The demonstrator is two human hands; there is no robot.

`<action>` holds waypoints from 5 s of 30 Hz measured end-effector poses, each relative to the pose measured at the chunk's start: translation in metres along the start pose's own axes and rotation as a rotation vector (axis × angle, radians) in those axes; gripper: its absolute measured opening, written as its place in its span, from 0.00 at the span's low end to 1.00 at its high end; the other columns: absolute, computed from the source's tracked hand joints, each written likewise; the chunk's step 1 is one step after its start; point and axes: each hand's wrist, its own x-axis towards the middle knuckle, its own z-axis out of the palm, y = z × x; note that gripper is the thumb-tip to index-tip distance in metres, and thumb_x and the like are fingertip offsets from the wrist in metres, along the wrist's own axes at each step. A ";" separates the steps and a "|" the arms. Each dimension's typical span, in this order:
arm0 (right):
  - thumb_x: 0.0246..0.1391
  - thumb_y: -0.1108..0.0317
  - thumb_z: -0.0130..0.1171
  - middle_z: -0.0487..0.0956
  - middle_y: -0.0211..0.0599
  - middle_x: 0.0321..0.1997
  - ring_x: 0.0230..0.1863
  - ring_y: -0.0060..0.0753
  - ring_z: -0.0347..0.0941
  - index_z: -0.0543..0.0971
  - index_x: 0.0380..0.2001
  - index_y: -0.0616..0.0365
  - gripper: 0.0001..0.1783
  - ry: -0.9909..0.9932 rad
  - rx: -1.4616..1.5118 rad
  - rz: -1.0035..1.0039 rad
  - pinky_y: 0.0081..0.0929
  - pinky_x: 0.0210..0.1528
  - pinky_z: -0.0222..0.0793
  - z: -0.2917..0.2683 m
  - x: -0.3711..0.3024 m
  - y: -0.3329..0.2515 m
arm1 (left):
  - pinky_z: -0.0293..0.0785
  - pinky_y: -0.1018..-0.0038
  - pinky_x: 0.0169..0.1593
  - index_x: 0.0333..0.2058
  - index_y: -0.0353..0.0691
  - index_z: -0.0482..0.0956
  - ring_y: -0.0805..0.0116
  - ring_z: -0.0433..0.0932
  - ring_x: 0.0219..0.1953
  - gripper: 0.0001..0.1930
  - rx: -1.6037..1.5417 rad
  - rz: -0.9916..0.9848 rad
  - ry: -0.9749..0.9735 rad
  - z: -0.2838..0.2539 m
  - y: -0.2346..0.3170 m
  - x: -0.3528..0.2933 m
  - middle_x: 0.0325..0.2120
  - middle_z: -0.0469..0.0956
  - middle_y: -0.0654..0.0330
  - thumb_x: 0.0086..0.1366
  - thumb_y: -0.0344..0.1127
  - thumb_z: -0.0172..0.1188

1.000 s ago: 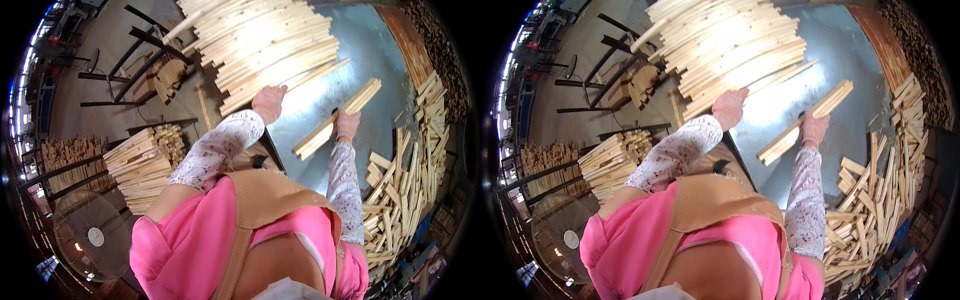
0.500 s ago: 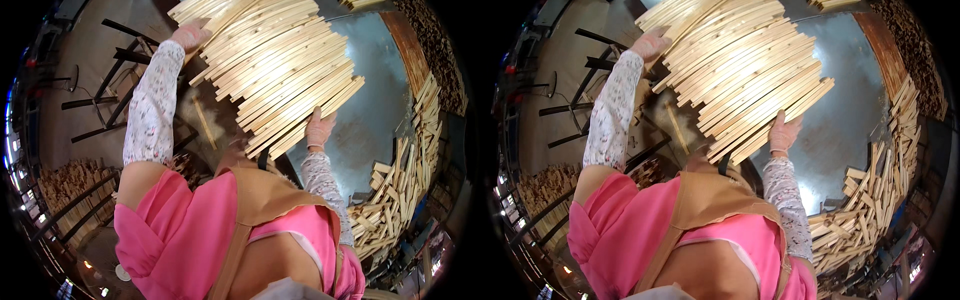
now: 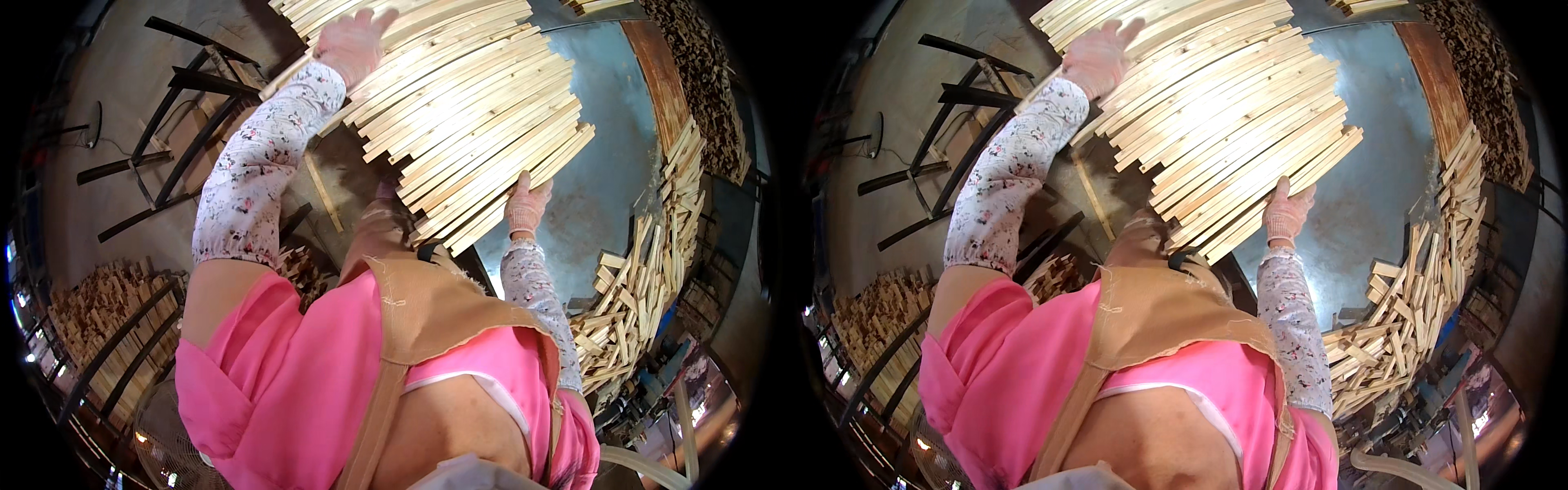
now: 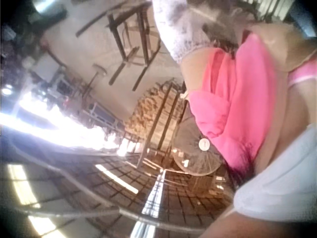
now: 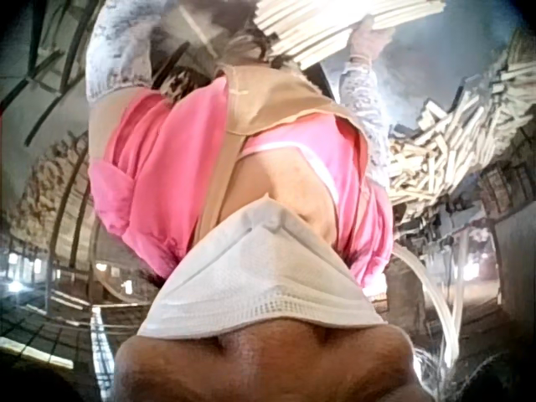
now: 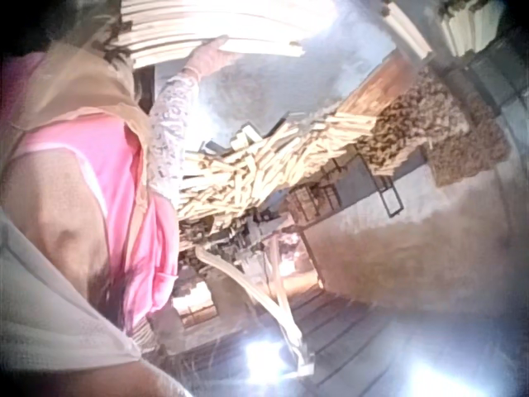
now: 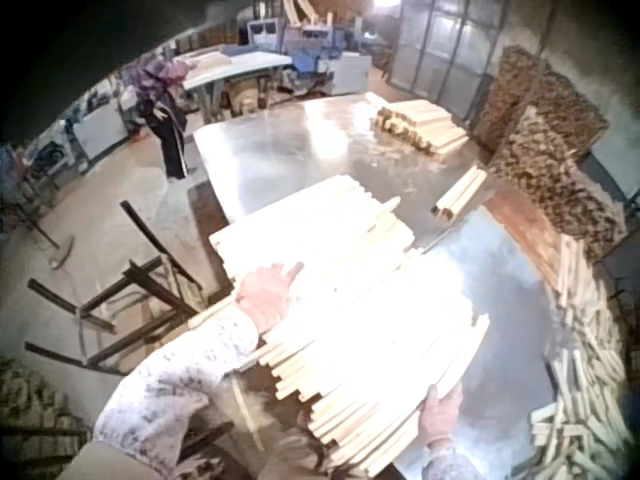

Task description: The person sorts wooden slats on a metal table, picking them up from a disorganized pile and arranging them into neat stacks. The person handles the wood by hand, repeatedly moving pieces from the right side of the table to the left side to create organized piles.

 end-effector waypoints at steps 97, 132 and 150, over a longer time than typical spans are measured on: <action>0.65 0.47 0.64 0.88 0.43 0.43 0.47 0.44 0.85 0.86 0.52 0.62 0.27 -0.248 0.274 -0.642 0.37 0.53 0.77 0.039 0.326 -0.236 | 0.71 0.79 0.41 0.47 0.39 0.83 0.81 0.73 0.34 0.05 -1.634 -0.714 0.806 0.165 0.100 -0.147 0.35 0.81 0.70 0.78 0.33 0.65; 0.69 0.66 0.65 0.82 0.34 0.48 0.47 0.28 0.77 0.69 0.74 0.63 0.34 -0.069 0.687 -0.260 0.27 0.55 0.76 -0.026 0.054 -0.047 | 0.66 0.50 0.68 0.73 0.58 0.70 0.50 0.61 0.74 0.31 0.071 -0.286 0.213 0.037 0.045 0.013 0.75 0.62 0.56 0.74 0.51 0.60; 0.80 0.55 0.45 0.82 0.64 0.59 0.58 0.64 0.80 0.79 0.67 0.60 0.26 -0.374 -0.278 -0.388 0.50 0.63 0.75 -0.068 0.091 0.085 | 0.82 0.47 0.58 0.53 0.42 0.88 0.45 0.84 0.58 0.24 -0.833 -0.192 -0.203 0.070 0.212 -0.005 0.53 0.85 0.45 0.62 0.46 0.59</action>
